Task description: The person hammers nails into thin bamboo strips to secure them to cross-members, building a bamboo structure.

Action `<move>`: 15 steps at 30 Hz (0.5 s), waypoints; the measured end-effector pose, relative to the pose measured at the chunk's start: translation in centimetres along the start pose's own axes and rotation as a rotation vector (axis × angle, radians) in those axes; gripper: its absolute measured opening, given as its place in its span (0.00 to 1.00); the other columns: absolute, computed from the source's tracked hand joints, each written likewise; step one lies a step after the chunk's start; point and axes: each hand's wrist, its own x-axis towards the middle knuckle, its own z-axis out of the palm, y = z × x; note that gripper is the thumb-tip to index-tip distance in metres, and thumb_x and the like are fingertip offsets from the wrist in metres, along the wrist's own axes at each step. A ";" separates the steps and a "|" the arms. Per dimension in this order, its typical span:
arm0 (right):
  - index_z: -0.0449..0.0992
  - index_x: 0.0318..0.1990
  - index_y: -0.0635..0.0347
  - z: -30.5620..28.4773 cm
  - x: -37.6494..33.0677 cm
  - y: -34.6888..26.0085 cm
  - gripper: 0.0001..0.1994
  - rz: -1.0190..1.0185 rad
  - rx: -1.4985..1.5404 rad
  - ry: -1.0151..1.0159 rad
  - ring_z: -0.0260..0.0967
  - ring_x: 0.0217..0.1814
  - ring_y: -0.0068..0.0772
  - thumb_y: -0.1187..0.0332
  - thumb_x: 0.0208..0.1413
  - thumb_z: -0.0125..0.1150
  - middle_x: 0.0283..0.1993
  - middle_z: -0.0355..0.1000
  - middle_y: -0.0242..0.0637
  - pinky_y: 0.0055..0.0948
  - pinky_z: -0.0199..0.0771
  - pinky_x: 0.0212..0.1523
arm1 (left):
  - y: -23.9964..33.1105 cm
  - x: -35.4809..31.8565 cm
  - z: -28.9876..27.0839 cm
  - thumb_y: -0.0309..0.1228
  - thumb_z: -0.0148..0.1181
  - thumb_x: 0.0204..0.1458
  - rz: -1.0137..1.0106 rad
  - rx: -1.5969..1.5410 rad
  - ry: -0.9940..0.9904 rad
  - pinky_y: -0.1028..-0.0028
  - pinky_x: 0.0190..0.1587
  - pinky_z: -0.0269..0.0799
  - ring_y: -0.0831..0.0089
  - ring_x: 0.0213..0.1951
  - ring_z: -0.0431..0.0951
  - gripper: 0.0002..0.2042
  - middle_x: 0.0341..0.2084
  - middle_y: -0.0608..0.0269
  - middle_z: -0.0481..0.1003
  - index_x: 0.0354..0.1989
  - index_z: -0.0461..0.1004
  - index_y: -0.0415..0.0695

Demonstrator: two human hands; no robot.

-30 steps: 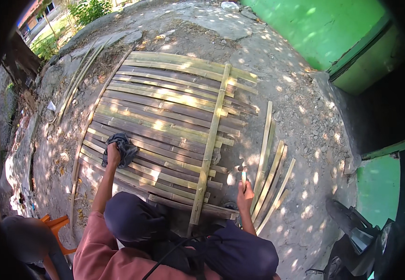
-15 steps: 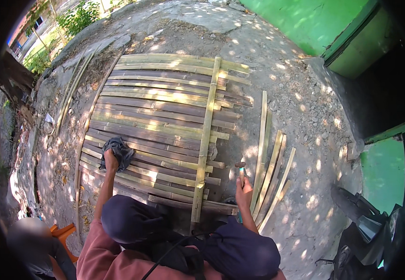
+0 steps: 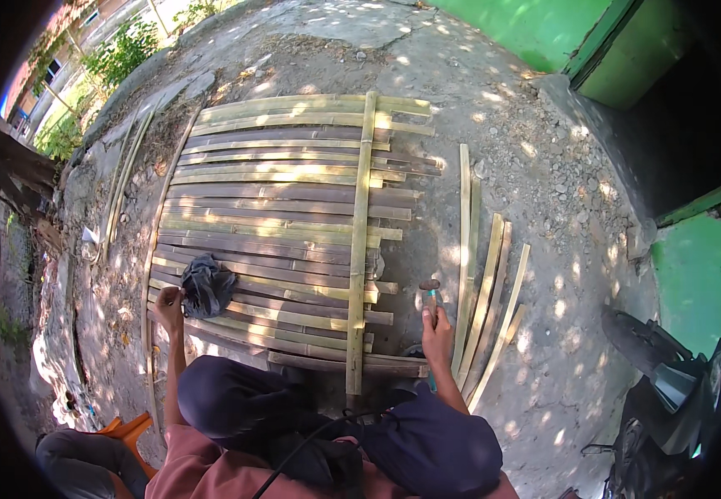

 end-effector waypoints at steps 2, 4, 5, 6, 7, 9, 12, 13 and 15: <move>0.75 0.41 0.61 0.9 0.0 -0.9 0.16 -0.030 0.034 -0.013 0.63 0.25 0.23 0.56 0.75 0.62 0.24 0.64 0.30 0.33 0.63 0.28 | 0.4 1.0 -3.1 0.22 0.72 0.62 -0.116 -0.269 0.131 0.73 0.46 0.85 0.74 0.36 0.86 0.04 0.32 0.62 0.84 0.40 0.82 0.37; 0.75 0.43 0.60 1.7 0.4 -1.3 0.14 -0.040 0.119 -0.027 0.62 0.24 0.20 0.58 0.74 0.64 0.25 0.64 0.27 0.30 0.62 0.26 | 2.0 2.3 -5.0 0.24 0.71 0.65 -0.181 -0.552 0.160 0.71 0.55 0.87 0.68 0.45 0.87 0.07 0.43 0.57 0.83 0.46 0.80 0.37; 0.75 0.44 0.59 1.2 0.4 -0.5 0.13 -0.032 0.136 -0.027 0.62 0.24 0.19 0.59 0.73 0.64 0.25 0.64 0.26 0.28 0.61 0.25 | 4.6 1.7 -2.9 0.23 0.70 0.66 -0.241 -0.694 0.089 0.71 0.57 0.86 0.67 0.49 0.86 0.08 0.45 0.57 0.83 0.49 0.79 0.37; 0.75 0.46 0.59 0.6 0.2 0.0 0.12 -0.012 0.163 -0.022 0.61 0.23 0.17 0.60 0.72 0.66 0.26 0.65 0.25 0.26 0.61 0.24 | 8.2 0.9 -0.1 0.23 0.69 0.67 -0.298 -0.829 0.023 0.71 0.59 0.85 0.65 0.52 0.86 0.09 0.47 0.56 0.83 0.51 0.78 0.37; 0.74 0.47 0.58 0.9 0.2 -0.9 0.12 0.001 0.217 -0.032 0.61 0.23 0.16 0.61 0.71 0.68 0.26 0.65 0.23 0.25 0.60 0.24 | 11.1 1.2 1.4 0.23 0.68 0.67 -0.385 -0.864 -0.081 0.71 0.60 0.84 0.63 0.56 0.86 0.11 0.50 0.56 0.83 0.55 0.77 0.38; 0.75 0.50 0.59 1.2 0.8 -3.0 0.13 0.005 0.295 -0.052 0.62 0.25 0.16 0.64 0.68 0.71 0.29 0.67 0.23 0.24 0.63 0.27 | 18.1 0.2 6.5 0.21 0.65 0.69 -0.381 -0.984 -0.365 0.71 0.60 0.83 0.66 0.53 0.86 0.08 0.43 0.59 0.84 0.53 0.78 0.41; 0.74 0.52 0.61 0.6 1.6 -9.0 0.16 -0.046 0.315 -0.113 0.65 0.32 0.14 0.68 0.64 0.75 0.40 0.76 0.28 0.23 0.69 0.34 | 25.9 -2.8 13.7 0.22 0.65 0.69 -0.427 -1.058 -0.719 0.71 0.58 0.84 0.66 0.51 0.87 0.04 0.39 0.64 0.83 0.48 0.77 0.43; 0.73 0.51 0.60 0.7 1.8 -11.8 0.17 -0.078 0.376 -0.159 0.64 0.31 0.13 0.69 0.63 0.76 0.41 0.78 0.30 0.22 0.68 0.34 | 27.2 -3.8 15.4 0.22 0.66 0.69 -0.455 -1.023 -0.822 0.70 0.58 0.84 0.66 0.51 0.87 0.04 0.39 0.63 0.83 0.47 0.77 0.43; 0.72 0.51 0.59 1.2 2.2 -16.6 0.17 -0.149 0.493 -0.245 0.62 0.30 0.10 0.70 0.62 0.77 0.45 0.82 0.33 0.20 0.67 0.32 | 29.9 -5.5 17.9 0.23 0.66 0.69 -0.473 -1.032 -1.002 0.72 0.56 0.85 0.69 0.49 0.87 0.03 0.39 0.66 0.82 0.45 0.77 0.44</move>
